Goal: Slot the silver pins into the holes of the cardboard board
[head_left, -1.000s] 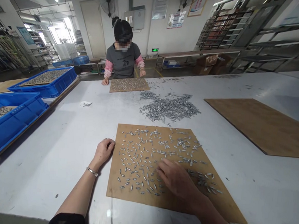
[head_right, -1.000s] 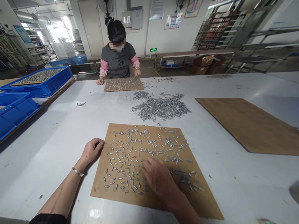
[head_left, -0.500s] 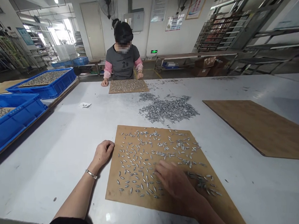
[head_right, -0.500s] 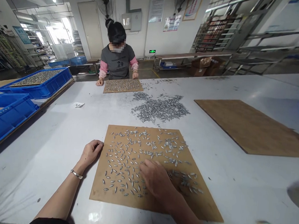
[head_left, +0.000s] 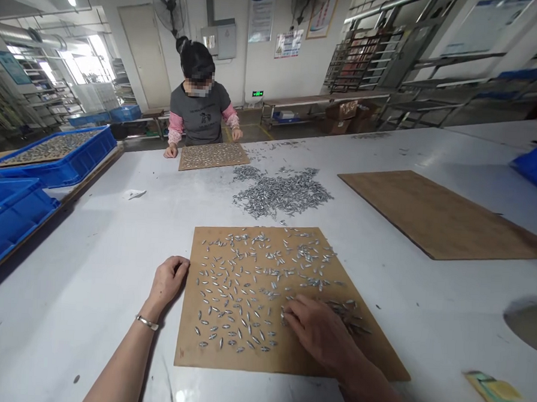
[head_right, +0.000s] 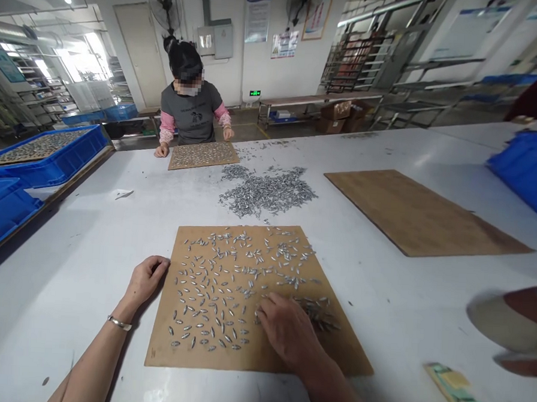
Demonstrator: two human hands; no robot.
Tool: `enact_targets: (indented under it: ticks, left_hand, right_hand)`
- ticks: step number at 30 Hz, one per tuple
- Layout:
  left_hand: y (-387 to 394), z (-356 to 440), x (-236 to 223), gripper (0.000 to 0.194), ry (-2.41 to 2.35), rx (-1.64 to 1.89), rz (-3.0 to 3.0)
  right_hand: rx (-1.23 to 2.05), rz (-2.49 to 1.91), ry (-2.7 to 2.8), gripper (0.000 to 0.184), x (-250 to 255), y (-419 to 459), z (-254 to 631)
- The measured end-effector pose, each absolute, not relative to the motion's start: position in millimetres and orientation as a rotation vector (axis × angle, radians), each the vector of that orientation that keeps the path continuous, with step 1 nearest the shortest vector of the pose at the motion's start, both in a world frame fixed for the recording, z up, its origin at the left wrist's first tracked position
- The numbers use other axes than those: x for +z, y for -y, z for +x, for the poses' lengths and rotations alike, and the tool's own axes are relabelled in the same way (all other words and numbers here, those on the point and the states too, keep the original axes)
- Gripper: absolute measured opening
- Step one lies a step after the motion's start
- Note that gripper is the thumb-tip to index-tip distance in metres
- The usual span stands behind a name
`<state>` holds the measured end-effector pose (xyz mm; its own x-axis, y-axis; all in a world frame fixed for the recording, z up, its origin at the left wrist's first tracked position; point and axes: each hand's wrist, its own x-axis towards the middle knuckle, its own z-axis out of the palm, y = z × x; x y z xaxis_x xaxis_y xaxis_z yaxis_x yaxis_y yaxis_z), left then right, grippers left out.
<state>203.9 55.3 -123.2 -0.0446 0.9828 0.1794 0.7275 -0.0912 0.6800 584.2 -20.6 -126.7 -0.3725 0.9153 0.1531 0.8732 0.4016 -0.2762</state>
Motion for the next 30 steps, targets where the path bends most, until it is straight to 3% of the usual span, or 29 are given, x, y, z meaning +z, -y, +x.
enact_targets:
  ticks: [6, 20, 30]
  left_hand:
    - [-54.9, 204.2, -123.7, 0.032, -1.848, 0.902, 1.835]
    - [-56.2, 201.0, -128.4, 0.034, -1.811, 0.895, 1.830]
    - [-55.0, 203.3, -125.4, 0.033, -1.818, 0.898, 1.846]
  right_hand:
    - [0.007, -1.724, 2.327, 0.027, -137.1, 21.0, 569.2]
    - [0.314, -1.685, 2.137, 0.026, -119.6, 24.1, 581.7]
    - [0.127, -1.714, 2.254, 0.024, -143.1, 28.3, 567.0]
